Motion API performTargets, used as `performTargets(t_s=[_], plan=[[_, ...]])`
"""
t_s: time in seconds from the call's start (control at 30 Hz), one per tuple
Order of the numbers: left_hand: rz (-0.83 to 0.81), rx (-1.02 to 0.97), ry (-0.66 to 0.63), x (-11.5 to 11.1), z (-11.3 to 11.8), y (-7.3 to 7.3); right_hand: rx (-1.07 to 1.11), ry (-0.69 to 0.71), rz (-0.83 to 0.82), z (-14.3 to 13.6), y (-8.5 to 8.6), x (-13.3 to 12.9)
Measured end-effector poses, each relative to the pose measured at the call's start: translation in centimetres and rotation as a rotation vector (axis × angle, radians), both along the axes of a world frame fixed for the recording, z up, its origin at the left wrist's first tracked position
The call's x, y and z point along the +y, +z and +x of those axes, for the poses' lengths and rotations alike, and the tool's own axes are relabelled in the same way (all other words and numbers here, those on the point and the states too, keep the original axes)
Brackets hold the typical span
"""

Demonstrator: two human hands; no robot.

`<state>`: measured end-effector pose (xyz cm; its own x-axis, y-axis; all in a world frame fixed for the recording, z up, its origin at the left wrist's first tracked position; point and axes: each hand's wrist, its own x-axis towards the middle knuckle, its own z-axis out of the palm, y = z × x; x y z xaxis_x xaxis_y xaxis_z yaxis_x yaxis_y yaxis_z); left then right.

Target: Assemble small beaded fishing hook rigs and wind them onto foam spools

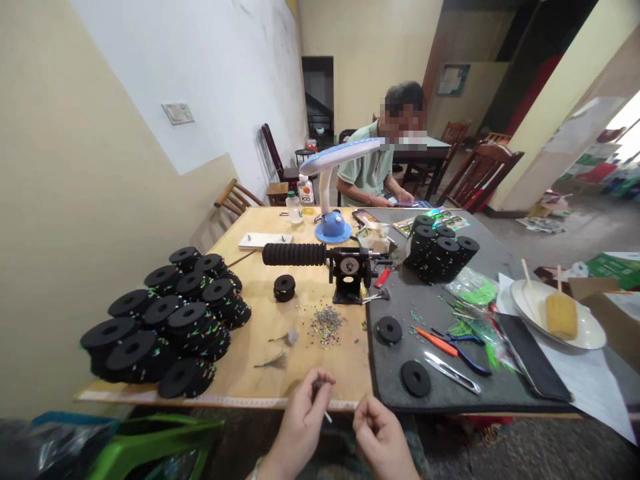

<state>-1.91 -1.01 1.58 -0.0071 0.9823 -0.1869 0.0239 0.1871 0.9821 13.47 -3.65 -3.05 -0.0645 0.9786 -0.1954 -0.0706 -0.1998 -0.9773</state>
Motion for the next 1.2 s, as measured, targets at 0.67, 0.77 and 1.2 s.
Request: performTargets(t_s=[0.67,0.77,1.2], plan=[[-0.270,-0.108,-0.131,-0.4,0.7,-0.9,-0.226,0.123,0.228,1.3,0.2,-0.6],[-0.262,-0.122,-0.126,-0.2,0.5,-0.3,-0.245,0.134,0.249,1.2,0.2,-0.6],[-0.018,0.132,-0.260,-0.3,-0.2,0.8,0.123,0.179,-0.003,1.6,3.6,1.2]])
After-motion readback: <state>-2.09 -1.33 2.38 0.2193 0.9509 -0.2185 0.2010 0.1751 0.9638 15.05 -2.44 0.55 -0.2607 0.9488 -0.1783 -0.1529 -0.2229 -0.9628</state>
